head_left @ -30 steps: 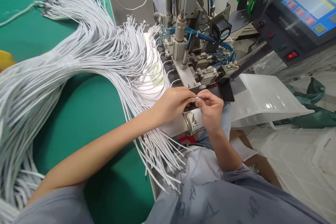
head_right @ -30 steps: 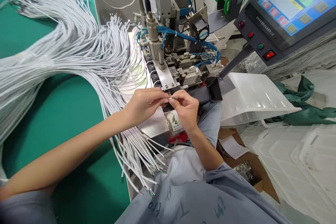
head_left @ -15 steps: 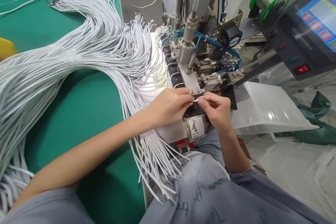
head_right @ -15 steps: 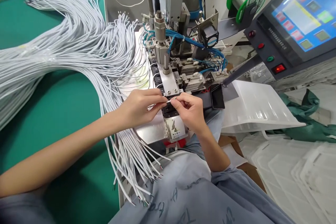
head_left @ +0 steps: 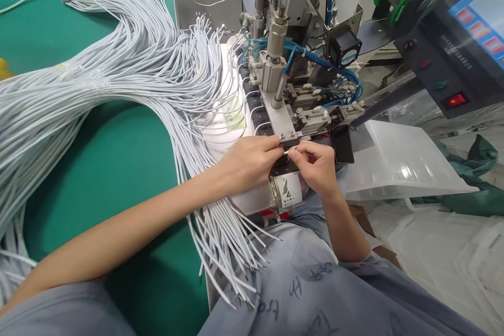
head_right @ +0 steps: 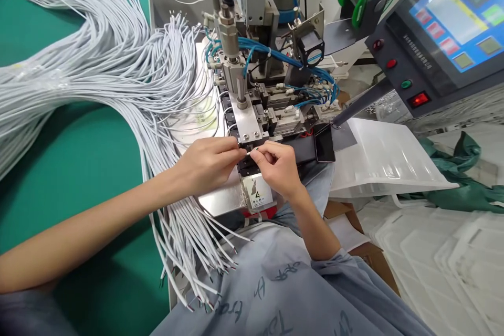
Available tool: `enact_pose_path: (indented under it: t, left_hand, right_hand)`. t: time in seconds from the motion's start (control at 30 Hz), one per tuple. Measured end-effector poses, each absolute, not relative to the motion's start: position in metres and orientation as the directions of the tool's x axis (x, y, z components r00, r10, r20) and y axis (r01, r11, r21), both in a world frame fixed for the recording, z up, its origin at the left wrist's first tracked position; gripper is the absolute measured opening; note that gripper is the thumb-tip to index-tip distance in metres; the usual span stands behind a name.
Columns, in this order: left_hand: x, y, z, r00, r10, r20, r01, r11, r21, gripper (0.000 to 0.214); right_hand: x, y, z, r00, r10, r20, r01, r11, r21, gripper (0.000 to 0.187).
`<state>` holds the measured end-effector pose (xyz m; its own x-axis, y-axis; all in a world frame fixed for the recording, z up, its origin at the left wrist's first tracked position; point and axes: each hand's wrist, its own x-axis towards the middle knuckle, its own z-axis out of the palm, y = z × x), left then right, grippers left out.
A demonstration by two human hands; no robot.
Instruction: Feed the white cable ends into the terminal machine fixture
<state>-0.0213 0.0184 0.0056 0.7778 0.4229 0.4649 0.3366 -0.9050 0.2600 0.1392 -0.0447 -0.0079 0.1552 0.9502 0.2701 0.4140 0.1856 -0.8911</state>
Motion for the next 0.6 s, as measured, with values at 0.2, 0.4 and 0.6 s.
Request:
enact_pose_path:
  t: [0.2, 0.4, 0.6]
  left_hand:
    - [-0.017, 0.013, 0.003, 0.682, 0.591, 0.431, 0.305, -0.765, 0.567, 0.018]
    - [-0.016, 0.014, -0.001, 0.748, 0.393, 0.535, 0.291, -0.918, 0.268, 0.023]
    - [-0.016, 0.013, -0.003, 0.804, 0.281, 0.524, 0.352, -0.935, -0.038, 0.030]
  right_hand:
    - [0.120, -0.047, -0.016, 0.373, 0.892, 0.255, 0.282, 0.153, -0.947, 0.025]
    - [0.120, -0.058, -0.014, 0.354, 0.843, 0.404, 0.573, 0.145, -0.807, 0.028]
    - [0.138, -0.056, -0.015, 0.196, 0.947, 0.253, 0.475, 0.134, -0.870, 0.026]
